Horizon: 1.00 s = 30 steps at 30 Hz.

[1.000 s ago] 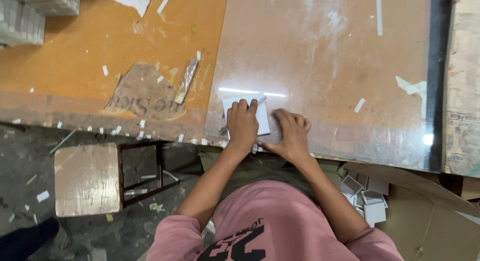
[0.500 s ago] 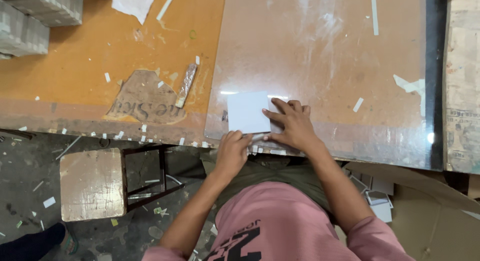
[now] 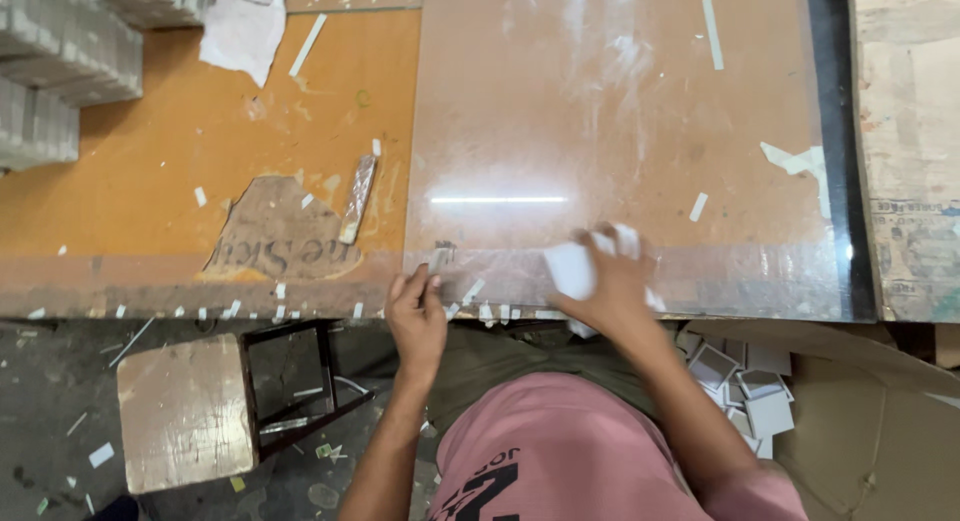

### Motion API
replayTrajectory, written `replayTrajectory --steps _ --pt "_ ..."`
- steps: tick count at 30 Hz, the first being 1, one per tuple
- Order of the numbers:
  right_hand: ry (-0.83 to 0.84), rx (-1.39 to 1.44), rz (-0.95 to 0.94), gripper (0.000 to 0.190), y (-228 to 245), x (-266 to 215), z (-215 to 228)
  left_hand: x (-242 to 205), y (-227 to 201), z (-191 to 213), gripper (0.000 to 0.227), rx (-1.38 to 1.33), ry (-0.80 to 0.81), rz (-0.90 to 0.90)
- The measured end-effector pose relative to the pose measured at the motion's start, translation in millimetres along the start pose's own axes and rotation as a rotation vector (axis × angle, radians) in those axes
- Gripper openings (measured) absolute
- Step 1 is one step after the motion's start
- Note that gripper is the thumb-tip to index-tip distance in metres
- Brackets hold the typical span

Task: The person assembles small white square frames by hand, inserting inner panels into the frame borders and pressing the edges to secure them. The person handles multiple frames one at a time, placing completed units on the table.

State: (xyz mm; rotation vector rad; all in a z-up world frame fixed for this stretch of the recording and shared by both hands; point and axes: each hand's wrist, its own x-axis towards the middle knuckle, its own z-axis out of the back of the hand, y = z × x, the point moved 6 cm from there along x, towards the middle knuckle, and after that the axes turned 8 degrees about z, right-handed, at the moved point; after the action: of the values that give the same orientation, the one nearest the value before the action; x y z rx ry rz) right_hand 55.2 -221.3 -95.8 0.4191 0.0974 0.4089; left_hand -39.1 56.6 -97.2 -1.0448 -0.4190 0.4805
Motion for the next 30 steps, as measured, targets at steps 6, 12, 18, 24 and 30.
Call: replayTrajectory --steps 6,12,18,24,30 --pt "0.178 -0.573 -0.535 0.118 -116 -166 113 39 -9 -22 0.019 0.422 -0.083 -0.297" --pt "-0.406 -0.077 -0.364 0.080 -109 -110 132 66 -11 -73 0.021 0.605 -0.064 -0.465" --pt "-0.345 0.215 0.256 0.068 -40 133 29 69 -4 -78 0.021 0.629 -0.085 -0.509" --pt "-0.374 -0.019 0.205 0.085 -47 398 0 72 -2 -81 0.028 0.678 -0.050 -0.485" --pt "-0.127 -0.191 -0.126 0.119 -115 504 18 77 -5 -78 0.026 0.684 -0.056 -0.435"
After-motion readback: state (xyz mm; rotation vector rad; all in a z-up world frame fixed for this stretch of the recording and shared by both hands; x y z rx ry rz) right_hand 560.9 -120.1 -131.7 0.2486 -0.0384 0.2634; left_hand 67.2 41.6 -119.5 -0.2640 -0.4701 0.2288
